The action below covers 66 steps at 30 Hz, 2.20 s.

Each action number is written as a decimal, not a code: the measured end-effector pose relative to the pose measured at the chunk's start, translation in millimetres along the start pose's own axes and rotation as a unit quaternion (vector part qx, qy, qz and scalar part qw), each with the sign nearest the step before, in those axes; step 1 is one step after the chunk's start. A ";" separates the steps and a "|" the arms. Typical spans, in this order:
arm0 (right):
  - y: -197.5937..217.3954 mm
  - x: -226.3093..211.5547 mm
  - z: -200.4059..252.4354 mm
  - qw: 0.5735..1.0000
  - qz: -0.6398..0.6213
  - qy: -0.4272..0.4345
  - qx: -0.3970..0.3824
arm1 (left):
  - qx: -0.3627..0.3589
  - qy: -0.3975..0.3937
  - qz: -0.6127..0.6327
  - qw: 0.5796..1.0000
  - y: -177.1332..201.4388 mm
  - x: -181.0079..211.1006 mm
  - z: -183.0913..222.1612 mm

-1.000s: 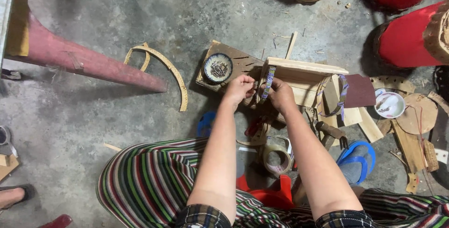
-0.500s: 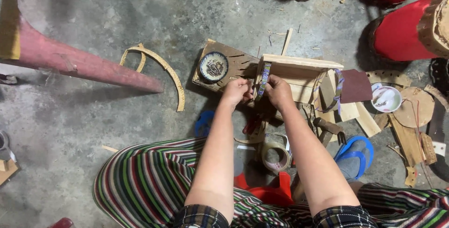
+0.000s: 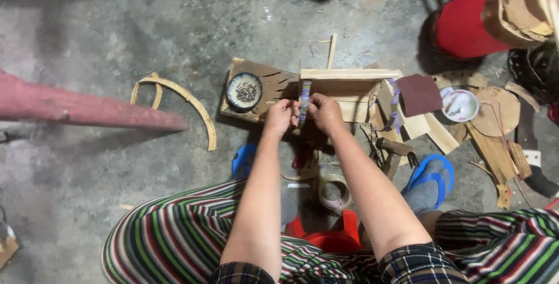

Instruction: Refining the structure of a small wooden box by nailing additional slats onto the frame.

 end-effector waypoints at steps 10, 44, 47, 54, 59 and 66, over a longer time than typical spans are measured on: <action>10.2 -19.7 8.4 1.000 -0.015 -0.010 -0.003 | 0.105 -0.097 -0.079 0.987 0.9 27.9 23.4; 50.3 -73.2 61.0 0.931 -0.247 0.125 0.238 | 0.049 0.057 0.199 0.977 -3.1 78.4 60.4; 51.2 -145.0 80.3 0.915 -0.228 0.240 0.233 | 0.114 -0.077 -0.092 0.986 -7.3 36.3 32.0; -26.2 -225.8 59.1 0.905 0.002 0.415 0.090 | 0.168 -0.182 -0.367 0.897 -6.2 -11.4 1.8; -9.6 -206.0 64.4 0.905 -0.041 0.410 0.102 | 0.163 -0.178 -0.354 0.904 -4.7 -21.0 -13.4; 59.6 -76.2 85.4 0.942 0.003 0.261 0.210 | 0.157 -0.119 -0.164 0.967 -17.1 19.6 14.1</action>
Point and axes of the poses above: each hand's wrist, its own z-axis away from the middle knuckle, its own y-axis out of the back of the hand, x = y × z, the point moved 5 cm from there along -z, towards the middle knuckle, and after that the axes turned 13 degrees about -z, right-handed, at the moved point
